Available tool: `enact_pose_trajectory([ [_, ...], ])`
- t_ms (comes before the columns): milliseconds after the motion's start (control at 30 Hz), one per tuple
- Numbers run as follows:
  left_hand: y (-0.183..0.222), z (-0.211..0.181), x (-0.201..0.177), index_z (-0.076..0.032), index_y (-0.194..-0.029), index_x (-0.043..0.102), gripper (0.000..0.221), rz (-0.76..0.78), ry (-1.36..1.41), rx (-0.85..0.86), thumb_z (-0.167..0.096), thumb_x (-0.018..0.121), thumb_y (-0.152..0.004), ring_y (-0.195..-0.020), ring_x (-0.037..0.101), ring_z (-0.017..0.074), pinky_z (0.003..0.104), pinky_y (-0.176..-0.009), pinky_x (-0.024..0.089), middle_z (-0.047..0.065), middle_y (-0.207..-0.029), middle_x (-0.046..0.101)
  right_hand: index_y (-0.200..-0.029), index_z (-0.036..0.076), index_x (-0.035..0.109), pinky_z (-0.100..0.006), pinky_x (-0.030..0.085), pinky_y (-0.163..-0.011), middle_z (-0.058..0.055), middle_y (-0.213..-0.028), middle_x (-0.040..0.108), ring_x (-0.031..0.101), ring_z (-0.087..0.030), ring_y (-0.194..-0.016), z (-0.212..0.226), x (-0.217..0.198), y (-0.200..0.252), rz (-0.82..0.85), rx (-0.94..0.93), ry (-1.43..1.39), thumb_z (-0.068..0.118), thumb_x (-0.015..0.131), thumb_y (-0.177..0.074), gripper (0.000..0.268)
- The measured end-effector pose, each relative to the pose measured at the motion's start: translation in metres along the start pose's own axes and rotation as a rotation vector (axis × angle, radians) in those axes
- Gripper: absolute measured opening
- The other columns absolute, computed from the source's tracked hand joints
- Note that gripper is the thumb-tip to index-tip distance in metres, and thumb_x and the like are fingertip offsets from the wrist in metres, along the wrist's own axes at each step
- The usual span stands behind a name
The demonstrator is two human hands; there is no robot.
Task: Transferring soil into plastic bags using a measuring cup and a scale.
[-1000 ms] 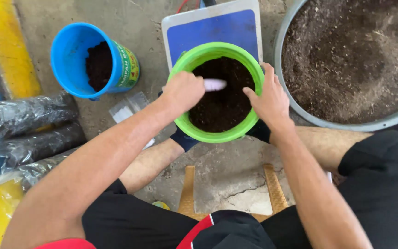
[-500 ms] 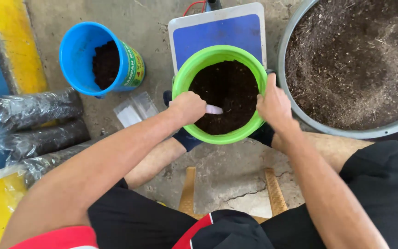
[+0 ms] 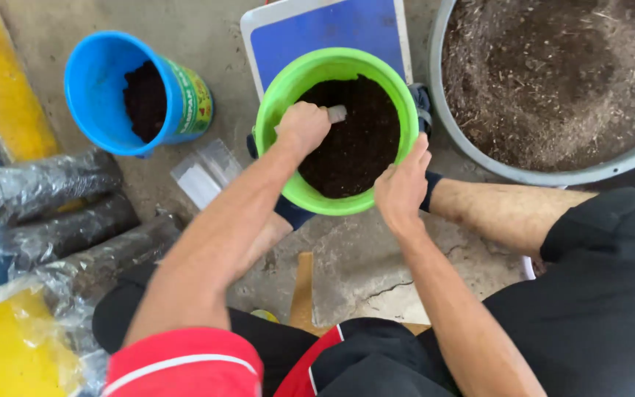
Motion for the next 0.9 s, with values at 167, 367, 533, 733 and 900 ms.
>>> enact_pose_trajectory([
  [167, 0.085, -0.012, -0.091, -0.009, -0.081, 0.080, 0.016, 0.194, -0.030, 0.196, -0.014, 0.065, -0.083, -0.074, 0.076, 0.0312, 0.043, -0.066, 0.061, 0.014, -0.080, 0.077, -0.158, 0.008, 0.023, -0.058, 0.053, -0.083, -0.028, -0.134, 0.051, 0.063, -0.053, -0.103, 0.019, -0.019, -0.068, 0.253, -0.312, 0.116, 0.001, 0.065, -0.090, 0.080],
  [367, 0.081, -0.003, -0.149, -0.018, -0.100, 0.073, 0.017, 0.122, -0.005, -0.007, -0.010, 0.064, -0.087, -0.072, 0.076, 0.0293, 0.042, -0.062, 0.061, 0.013, -0.079, 0.077, -0.160, 0.001, 0.016, -0.054, 0.047, -0.105, -0.031, -0.145, 0.044, 0.052, -0.049, -0.130, 0.052, -0.048, -0.029, -0.022, -0.332, -0.039, 0.018, 0.080, -0.091, 0.095],
  [533, -0.049, 0.010, 0.021, -0.010, -0.081, 0.081, 0.013, 0.046, -0.023, -0.328, -0.014, 0.068, -0.082, -0.068, 0.076, 0.0268, 0.041, -0.058, 0.061, 0.011, -0.078, 0.077, -0.155, -0.006, 0.020, -0.058, 0.038, -0.114, -0.036, -0.151, 0.037, 0.043, -0.054, -0.138, 0.012, -0.002, 0.020, -0.179, -0.184, -0.129, 0.019, 0.082, -0.093, 0.091],
  [733, 0.014, -0.002, -0.030, -0.014, -0.083, 0.081, 0.015, 0.054, 0.091, -0.133, -0.014, 0.065, -0.086, -0.071, 0.076, 0.0330, 0.046, -0.060, 0.060, 0.015, -0.081, 0.076, -0.162, 0.002, 0.022, -0.057, 0.050, -0.097, -0.030, -0.140, 0.057, 0.063, -0.053, -0.111, -0.025, 0.000, -0.021, -0.012, -0.045, 0.021, 0.001, 0.056, -0.094, 0.076],
  [900, 0.105, -0.028, -0.092, -0.009, -0.080, 0.080, 0.015, 0.248, -0.006, 0.253, -0.014, 0.066, -0.081, -0.074, 0.075, 0.0324, 0.046, -0.066, 0.061, 0.013, -0.079, 0.076, -0.163, 0.010, 0.025, -0.058, 0.051, -0.091, -0.026, -0.137, 0.061, 0.064, -0.051, -0.105, 0.048, -0.031, -0.076, 0.424, -0.389, 0.212, 0.009, 0.062, -0.094, 0.078],
])
Point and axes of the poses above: each hand's wrist, its own y-axis away from the middle knuckle, its own x-axis out of the palm, z = x × y, the point moved 7 cm from there along -y, towards the middle knuckle
